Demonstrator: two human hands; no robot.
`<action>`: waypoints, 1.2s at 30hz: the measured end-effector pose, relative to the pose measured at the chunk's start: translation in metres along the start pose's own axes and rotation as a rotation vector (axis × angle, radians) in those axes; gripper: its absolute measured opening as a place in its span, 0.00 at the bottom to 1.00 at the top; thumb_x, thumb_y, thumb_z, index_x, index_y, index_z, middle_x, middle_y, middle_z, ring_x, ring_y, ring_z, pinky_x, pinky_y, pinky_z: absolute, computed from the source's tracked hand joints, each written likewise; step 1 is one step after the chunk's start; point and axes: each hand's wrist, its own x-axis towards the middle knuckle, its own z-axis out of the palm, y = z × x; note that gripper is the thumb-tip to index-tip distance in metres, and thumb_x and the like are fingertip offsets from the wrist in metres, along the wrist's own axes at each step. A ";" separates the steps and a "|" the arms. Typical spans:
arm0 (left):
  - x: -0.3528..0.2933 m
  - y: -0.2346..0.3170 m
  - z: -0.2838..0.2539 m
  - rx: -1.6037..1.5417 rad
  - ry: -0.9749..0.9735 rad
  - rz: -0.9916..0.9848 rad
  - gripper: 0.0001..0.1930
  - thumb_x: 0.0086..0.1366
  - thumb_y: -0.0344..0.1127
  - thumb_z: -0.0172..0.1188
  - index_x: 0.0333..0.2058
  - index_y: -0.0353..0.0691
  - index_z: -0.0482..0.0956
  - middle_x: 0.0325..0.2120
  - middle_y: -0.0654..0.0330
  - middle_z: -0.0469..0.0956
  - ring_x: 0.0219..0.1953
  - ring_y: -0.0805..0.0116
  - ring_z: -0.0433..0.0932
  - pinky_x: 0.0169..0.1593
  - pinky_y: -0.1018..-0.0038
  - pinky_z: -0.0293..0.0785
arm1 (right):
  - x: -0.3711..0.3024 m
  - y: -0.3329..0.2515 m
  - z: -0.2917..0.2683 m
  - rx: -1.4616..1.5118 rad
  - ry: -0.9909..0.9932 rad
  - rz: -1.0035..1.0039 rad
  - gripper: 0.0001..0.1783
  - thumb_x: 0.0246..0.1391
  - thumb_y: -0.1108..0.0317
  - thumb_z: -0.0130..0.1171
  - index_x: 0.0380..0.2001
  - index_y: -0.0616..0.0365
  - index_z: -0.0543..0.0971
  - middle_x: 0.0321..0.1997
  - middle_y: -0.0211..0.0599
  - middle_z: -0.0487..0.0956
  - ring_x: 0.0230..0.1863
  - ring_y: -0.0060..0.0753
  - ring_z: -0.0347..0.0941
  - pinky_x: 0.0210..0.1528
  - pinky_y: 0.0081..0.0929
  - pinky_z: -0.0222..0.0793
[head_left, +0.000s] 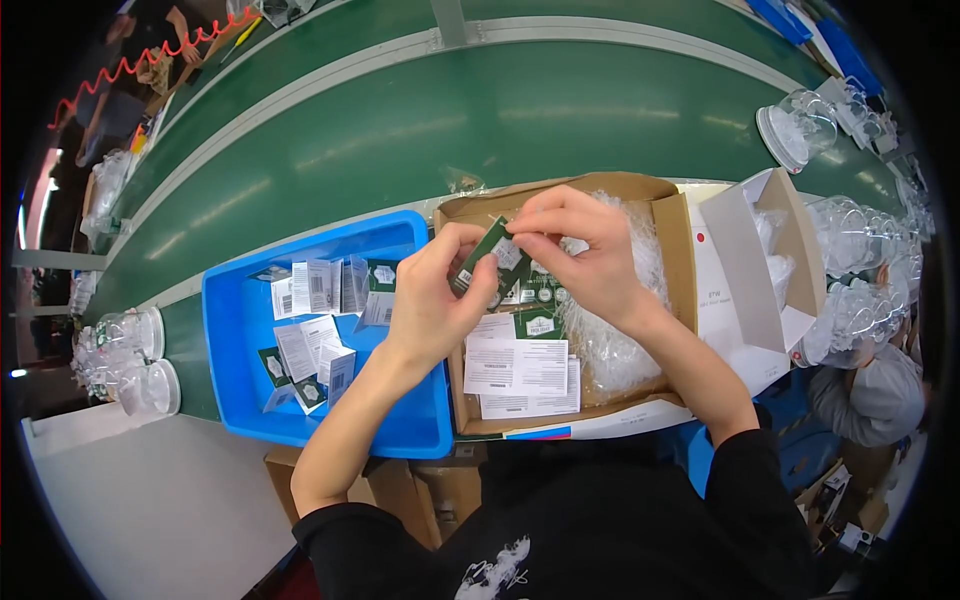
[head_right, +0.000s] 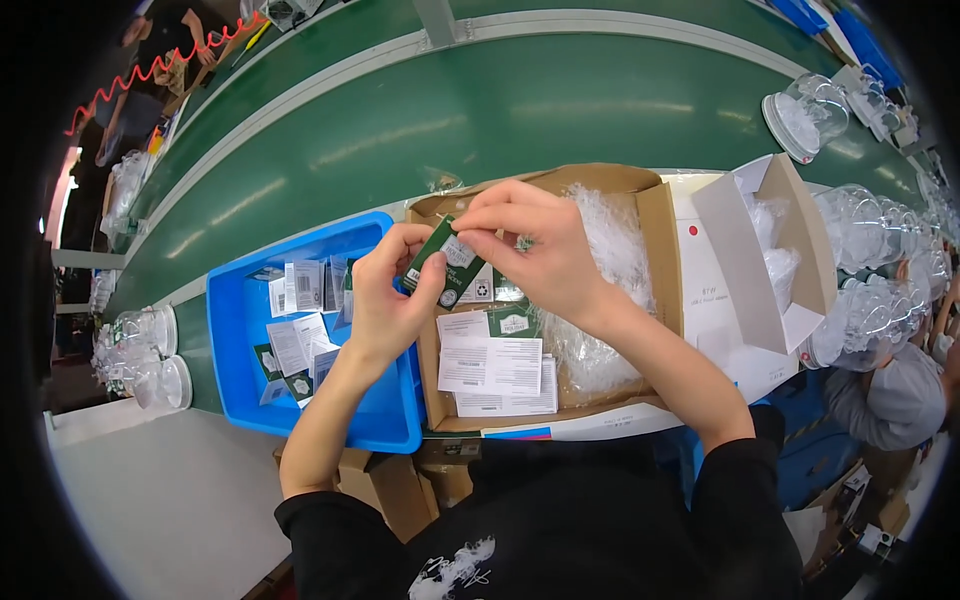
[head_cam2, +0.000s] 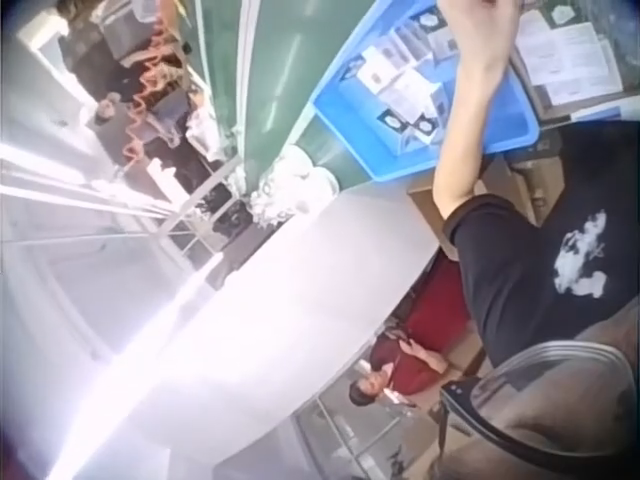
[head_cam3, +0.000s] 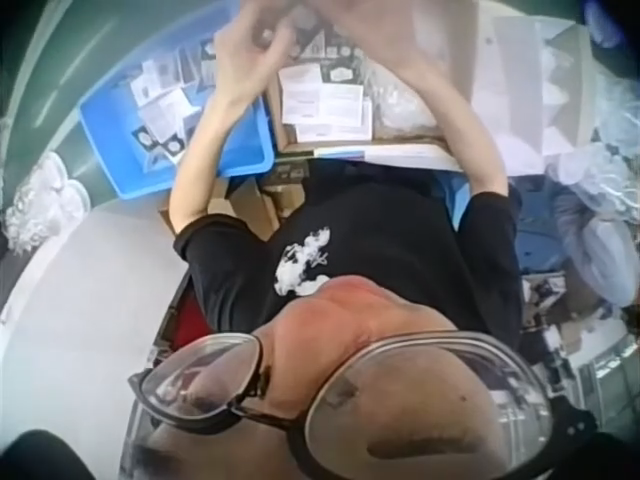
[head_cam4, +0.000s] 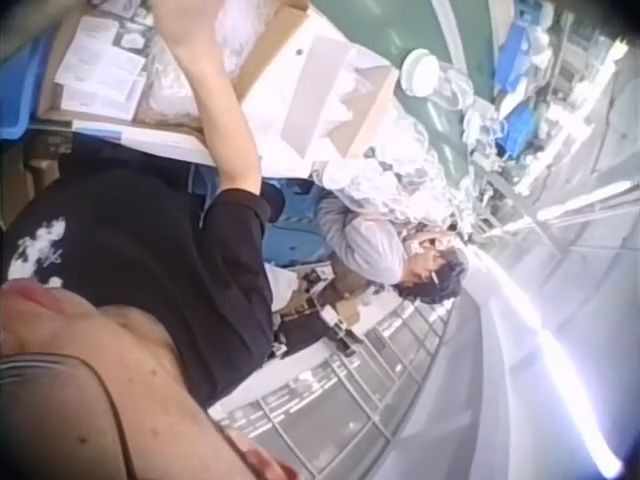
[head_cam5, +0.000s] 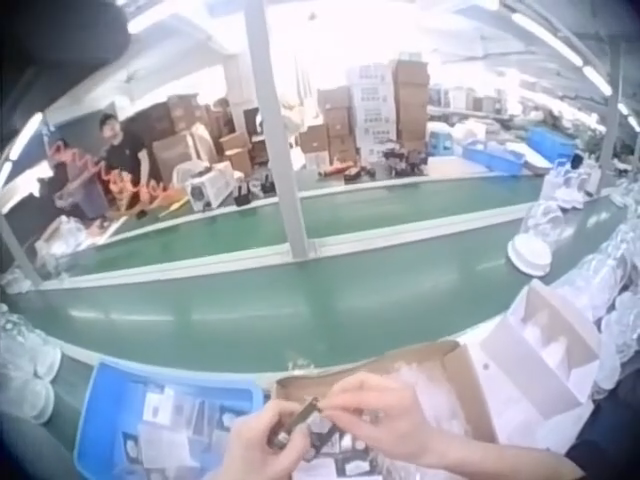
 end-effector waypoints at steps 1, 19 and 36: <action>0.000 0.000 0.000 -0.001 0.002 0.004 0.08 0.60 0.26 0.60 0.38 0.34 0.75 0.23 0.57 0.78 0.24 0.71 0.77 0.26 0.75 0.70 | 0.000 0.000 0.000 -0.003 0.000 -0.003 0.08 0.49 0.80 0.63 0.35 0.62 0.84 0.36 0.35 0.80 0.33 0.23 0.76 0.33 0.18 0.72; -0.002 0.007 0.000 0.025 -0.083 0.054 0.12 0.60 0.28 0.63 0.42 0.34 0.76 0.31 0.56 0.77 0.30 0.66 0.77 0.30 0.74 0.72 | 0.003 -0.007 0.003 0.003 0.078 -0.057 0.09 0.47 0.81 0.65 0.34 0.63 0.84 0.37 0.35 0.79 0.35 0.24 0.76 0.35 0.19 0.72; -0.003 -0.011 0.002 -0.831 -0.262 -0.428 0.09 0.73 0.36 0.51 0.44 0.38 0.74 0.35 0.67 0.78 0.37 0.83 0.76 0.39 0.85 0.73 | -0.004 -0.025 0.012 -0.087 -0.014 -0.081 0.12 0.40 0.82 0.66 0.31 0.59 0.84 0.34 0.35 0.79 0.37 0.32 0.74 0.36 0.24 0.70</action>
